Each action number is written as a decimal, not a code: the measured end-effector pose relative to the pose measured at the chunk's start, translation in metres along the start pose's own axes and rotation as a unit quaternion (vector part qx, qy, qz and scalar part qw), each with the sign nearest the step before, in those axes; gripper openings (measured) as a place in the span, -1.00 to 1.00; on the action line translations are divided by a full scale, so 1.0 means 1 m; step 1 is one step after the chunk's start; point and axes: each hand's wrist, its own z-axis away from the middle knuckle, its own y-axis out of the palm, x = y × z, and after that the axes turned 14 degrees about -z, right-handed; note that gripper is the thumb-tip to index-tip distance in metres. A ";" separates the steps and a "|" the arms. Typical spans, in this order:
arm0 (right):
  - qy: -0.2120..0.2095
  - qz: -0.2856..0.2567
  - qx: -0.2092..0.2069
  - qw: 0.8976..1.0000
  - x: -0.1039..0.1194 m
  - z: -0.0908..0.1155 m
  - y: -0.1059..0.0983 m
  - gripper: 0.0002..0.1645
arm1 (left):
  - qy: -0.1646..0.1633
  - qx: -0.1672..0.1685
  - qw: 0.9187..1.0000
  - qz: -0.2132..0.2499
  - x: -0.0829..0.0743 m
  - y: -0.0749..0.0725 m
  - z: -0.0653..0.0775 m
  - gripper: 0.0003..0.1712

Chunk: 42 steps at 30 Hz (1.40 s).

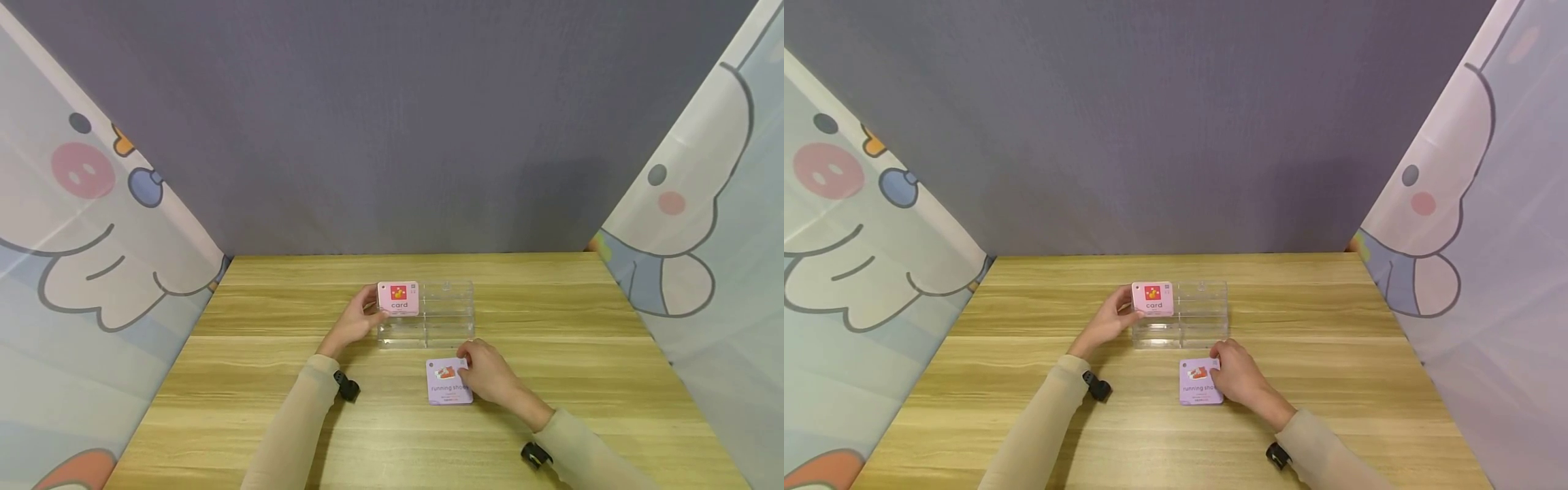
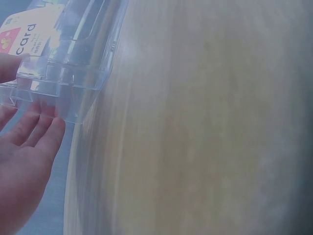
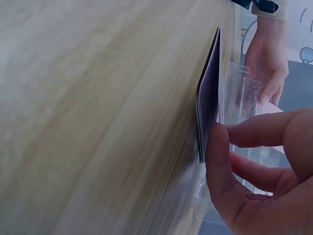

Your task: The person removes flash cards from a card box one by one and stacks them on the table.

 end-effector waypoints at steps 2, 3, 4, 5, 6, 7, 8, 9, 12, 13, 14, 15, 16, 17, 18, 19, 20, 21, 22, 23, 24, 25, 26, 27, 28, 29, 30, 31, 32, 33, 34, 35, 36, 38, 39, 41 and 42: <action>0.004 0.004 0.001 1.000 0.000 0.000 0.000 -0.76 | -0.002 0.001 1.000 -0.002 0.000 0.000 0.000 -0.26; 0.006 0.005 0.002 1.000 0.000 0.000 0.000 -0.76 | -0.003 0.002 1.000 -0.002 0.000 -0.001 0.000 -0.26; 0.007 0.006 0.002 1.000 0.001 0.000 0.000 -0.76 | -0.003 0.002 1.000 -0.002 0.000 -0.001 0.000 -0.26; 0.008 0.007 0.003 1.000 0.001 0.000 0.000 -0.77 | -0.003 0.002 1.000 -0.001 0.000 -0.001 0.000 -0.26; 0.010 0.009 0.005 1.000 0.001 0.000 0.000 -0.77 | -0.002 0.002 1.000 0.000 0.000 -0.001 0.000 -0.27; 0.011 0.011 0.006 1.000 0.001 0.000 0.001 -0.77 | -0.001 0.003 1.000 0.002 -0.001 -0.001 0.000 -0.26; 0.012 0.012 0.006 1.000 0.001 -0.001 0.000 -0.77 | 0.000 0.003 1.000 0.002 -0.001 -0.001 0.000 -0.27; 0.014 0.014 0.008 1.000 0.001 -0.001 0.001 -0.78 | 0.001 0.002 1.000 0.002 -0.001 -0.001 0.000 -0.27; 0.020 0.018 0.012 1.000 0.001 -0.001 0.001 -0.78 | 0.005 0.002 1.000 0.004 -0.002 -0.001 0.001 -0.28; 0.021 0.019 0.013 1.000 0.001 -0.001 0.000 -0.78 | 0.005 0.002 1.000 0.003 -0.002 -0.001 0.001 -0.28; 0.023 0.020 0.014 0.999 0.001 -0.001 0.000 -0.78 | 0.004 0.002 1.000 0.003 -0.002 -0.001 0.001 -0.28; 0.024 0.021 0.015 0.999 0.002 -0.001 0.000 -0.78 | 0.003 0.002 1.000 0.002 -0.002 -0.001 0.001 -0.28; 0.025 0.022 0.016 0.999 0.002 -0.001 0.000 -0.79 | 0.002 0.003 1.000 0.001 -0.002 -0.001 0.001 -0.28; 0.024 0.023 0.015 0.999 0.002 -0.001 0.000 -0.78 | 0.000 0.003 1.000 0.000 -0.002 -0.001 0.001 -0.27; 0.024 0.023 0.016 0.999 0.003 -0.001 0.000 -0.78 | -0.002 0.004 1.000 -0.001 -0.001 -0.001 0.001 -0.27; 0.026 0.023 0.017 0.999 0.002 -0.002 0.000 -0.79 | -0.004 0.005 1.000 -0.002 -0.001 -0.001 0.001 -0.26; 0.029 0.024 0.017 0.999 0.002 -0.002 0.001 -0.79 | -0.005 0.006 1.000 -0.002 -0.001 -0.001 0.001 -0.26; 0.031 0.024 0.018 0.999 0.001 -0.002 0.001 -0.79 | -0.005 0.007 1.000 -0.001 -0.001 -0.001 0.001 -0.26; 0.032 0.024 0.018 0.999 0.001 -0.002 0.001 -0.79 | -0.005 0.007 1.000 0.000 -0.001 -0.001 0.000 -0.25; 0.033 0.021 0.017 0.999 0.000 -0.002 0.002 -0.79 | -0.005 0.007 1.000 0.000 -0.001 -0.001 0.000 -0.26; 0.035 0.018 0.016 0.999 0.000 -0.003 0.002 -0.79 | -0.005 0.007 1.000 0.000 -0.001 -0.001 0.000 -0.25; 0.035 0.017 0.015 0.999 0.000 -0.003 0.001 -0.79 | -0.004 0.007 1.000 0.001 -0.001 -0.001 0.000 -0.26; 0.032 0.016 0.013 0.999 0.000 -0.003 0.000 -0.79 | -0.004 0.007 1.000 0.001 0.000 -0.001 0.000 -0.26; 0.031 0.015 0.011 0.999 -0.001 -0.004 -0.001 -0.79 | -0.004 0.007 1.000 0.002 0.000 -0.001 0.000 -0.26; 0.030 0.015 0.009 0.999 0.000 -0.004 -0.002 -0.79 | -0.003 0.006 1.000 0.002 -0.001 -0.001 0.000 -0.26; 0.030 0.015 0.007 0.999 0.000 -0.004 -0.004 -0.79 | -0.003 0.007 1.000 0.001 -0.001 -0.001 0.000 -0.26; 0.029 0.016 0.005 0.999 0.000 -0.005 -0.005 -0.79 | -0.003 0.007 1.000 0.000 -0.001 -0.001 0.000 -0.26; 0.028 0.017 0.003 0.999 0.001 -0.006 -0.007 -0.80 | -0.003 0.007 1.000 -0.001 -0.002 -0.001 0.000 -0.26; 0.025 0.019 0.001 0.999 0.002 -0.006 -0.009 -0.80 | -0.003 0.007 1.000 -0.001 -0.002 -0.001 0.000 -0.26; 0.022 0.020 -0.001 1.000 0.003 -0.006 -0.011 -0.79 | -0.002 0.007 1.000 -0.001 -0.002 -0.001 0.000 -0.26; 0.018 0.019 -0.005 1.000 0.004 -0.007 -0.013 -0.80 | -0.002 0.007 1.000 -0.001 -0.002 -0.001 0.000 -0.27; 0.014 0.017 -0.008 1.000 0.005 -0.008 -0.015 -0.79 | -0.002 0.008 1.000 0.000 -0.002 -0.001 0.000 -0.27; 0.009 0.017 -0.011 1.000 0.007 -0.009 -0.016 -0.79 | -0.002 0.008 1.000 0.001 -0.002 -0.001 0.000 -0.27; -0.003 0.014 -0.017 1.000 0.009 -0.010 -0.020 -0.80 | 0.000 0.009 1.000 0.005 -0.001 -0.001 0.000 -0.27; -0.008 0.013 -0.020 1.000 0.010 -0.012 -0.021 -0.80 | 0.002 0.009 1.000 0.006 -0.001 -0.001 0.000 -0.27; -0.014 0.012 -0.026 1.000 0.013 -0.014 -0.024 -0.82 | 0.004 0.011 1.000 0.009 0.000 -0.001 -0.001 -0.27; -0.018 0.011 -0.028 0.999 0.014 -0.015 -0.025 -0.83 | 0.005 0.011 1.000 0.010 0.001 -0.001 -0.001 -0.27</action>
